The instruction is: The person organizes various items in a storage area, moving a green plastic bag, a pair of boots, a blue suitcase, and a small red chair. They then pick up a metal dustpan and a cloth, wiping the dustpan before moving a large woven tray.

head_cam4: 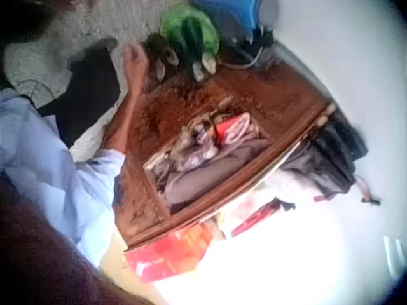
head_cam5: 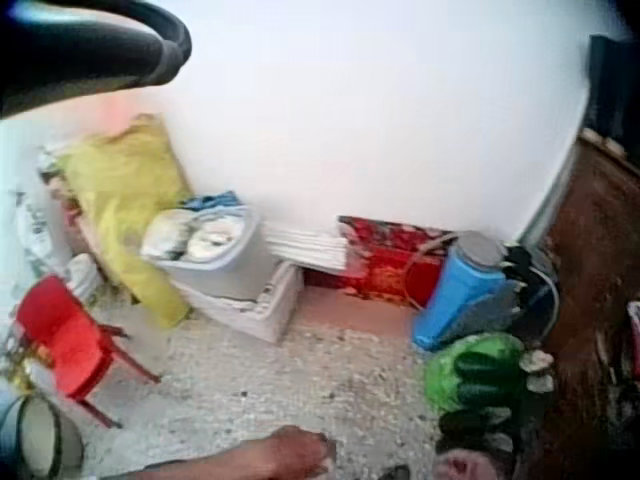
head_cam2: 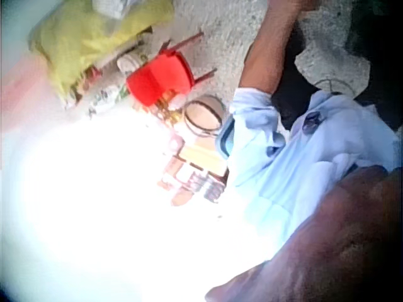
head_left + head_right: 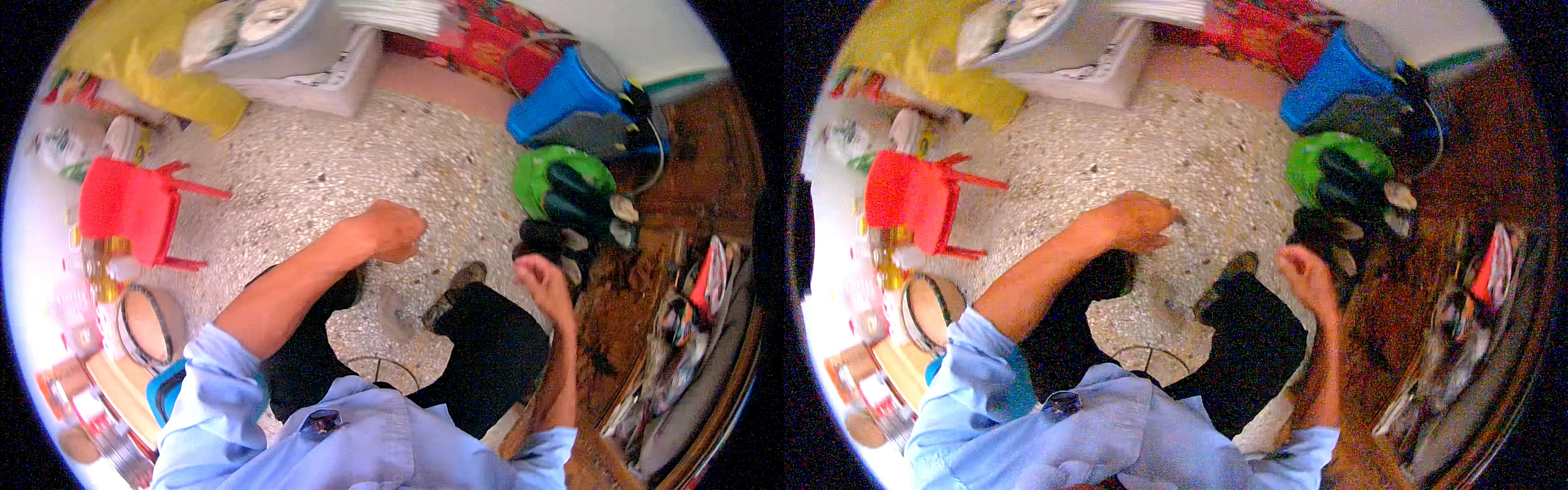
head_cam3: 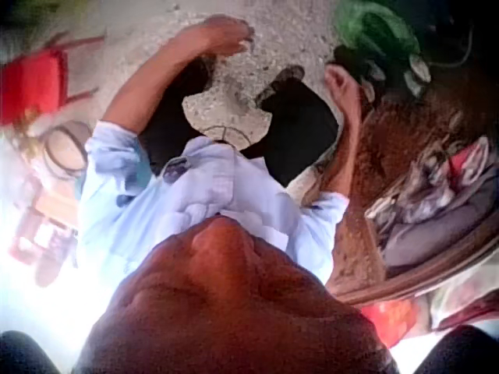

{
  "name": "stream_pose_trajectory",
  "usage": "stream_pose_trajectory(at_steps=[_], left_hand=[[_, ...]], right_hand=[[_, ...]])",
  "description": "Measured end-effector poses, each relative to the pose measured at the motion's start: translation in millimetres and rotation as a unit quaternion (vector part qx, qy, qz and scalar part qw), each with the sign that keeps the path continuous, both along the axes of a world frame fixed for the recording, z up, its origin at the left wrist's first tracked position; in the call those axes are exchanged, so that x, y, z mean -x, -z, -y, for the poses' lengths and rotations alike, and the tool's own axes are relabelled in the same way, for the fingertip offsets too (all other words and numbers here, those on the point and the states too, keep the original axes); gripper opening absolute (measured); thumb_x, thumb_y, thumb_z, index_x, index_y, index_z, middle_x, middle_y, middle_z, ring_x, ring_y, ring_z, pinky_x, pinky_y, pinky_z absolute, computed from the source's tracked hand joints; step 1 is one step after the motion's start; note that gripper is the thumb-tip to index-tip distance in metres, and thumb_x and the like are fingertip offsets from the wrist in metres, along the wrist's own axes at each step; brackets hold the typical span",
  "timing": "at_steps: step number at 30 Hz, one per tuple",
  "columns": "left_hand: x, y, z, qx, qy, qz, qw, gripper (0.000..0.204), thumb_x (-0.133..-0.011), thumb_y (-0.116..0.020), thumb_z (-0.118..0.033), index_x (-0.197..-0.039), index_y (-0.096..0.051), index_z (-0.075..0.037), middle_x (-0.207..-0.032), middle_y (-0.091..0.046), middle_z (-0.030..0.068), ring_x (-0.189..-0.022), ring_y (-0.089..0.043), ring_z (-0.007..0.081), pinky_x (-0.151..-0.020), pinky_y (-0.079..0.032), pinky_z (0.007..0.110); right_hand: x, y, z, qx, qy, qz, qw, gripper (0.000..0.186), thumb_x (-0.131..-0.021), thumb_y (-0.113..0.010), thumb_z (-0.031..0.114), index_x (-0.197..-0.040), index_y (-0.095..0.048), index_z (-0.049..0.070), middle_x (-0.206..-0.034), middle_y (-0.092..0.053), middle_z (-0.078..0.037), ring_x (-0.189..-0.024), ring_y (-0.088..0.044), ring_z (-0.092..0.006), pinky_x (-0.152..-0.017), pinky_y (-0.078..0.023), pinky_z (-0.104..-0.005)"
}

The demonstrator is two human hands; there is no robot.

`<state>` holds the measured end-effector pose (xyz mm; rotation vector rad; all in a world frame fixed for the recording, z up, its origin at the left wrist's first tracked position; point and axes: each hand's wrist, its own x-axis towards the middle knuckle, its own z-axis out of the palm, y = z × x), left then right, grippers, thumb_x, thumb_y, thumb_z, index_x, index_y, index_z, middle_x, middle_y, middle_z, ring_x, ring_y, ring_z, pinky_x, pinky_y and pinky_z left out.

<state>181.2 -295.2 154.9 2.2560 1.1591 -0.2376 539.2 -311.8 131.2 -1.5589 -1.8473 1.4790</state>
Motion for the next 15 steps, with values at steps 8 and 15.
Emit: stream_pose_trajectory(at_steps=[8,15], left_hand=[[9,-18,0,0.046,-0.006,-0.091,0.995,0.029,-0.077,-0.065,-0.025,-0.097,-0.063,-0.004,-0.096,-0.066,0.0169,-0.091,-0.064,0.0368,-0.076,-0.051,0.048],[5,-13,36,-0.043,-0.051,-0.068,0.995,0.024,-0.074,-0.063,-0.016,-0.092,-0.064,0.0,-0.092,-0.067,0.0194,-0.087,-0.066,0.0363,-0.07,-0.053,0.048]], right_hand=[[67,-104,25,0.01,0.089,-0.102,0.991,0.014,-0.09,-0.059,0.011,-0.099,-0.062,0.001,-0.087,-0.066,-0.006,-0.079,-0.063,-0.0114,-0.071,-0.049,-0.0253],[63,-70,24,-0.087,-0.013,0.094,0.992,0.011,-0.086,-0.062,0.011,-0.091,-0.062,0.001,-0.073,-0.065,-0.012,-0.067,-0.064,-0.0186,-0.064,-0.05,-0.0311]])
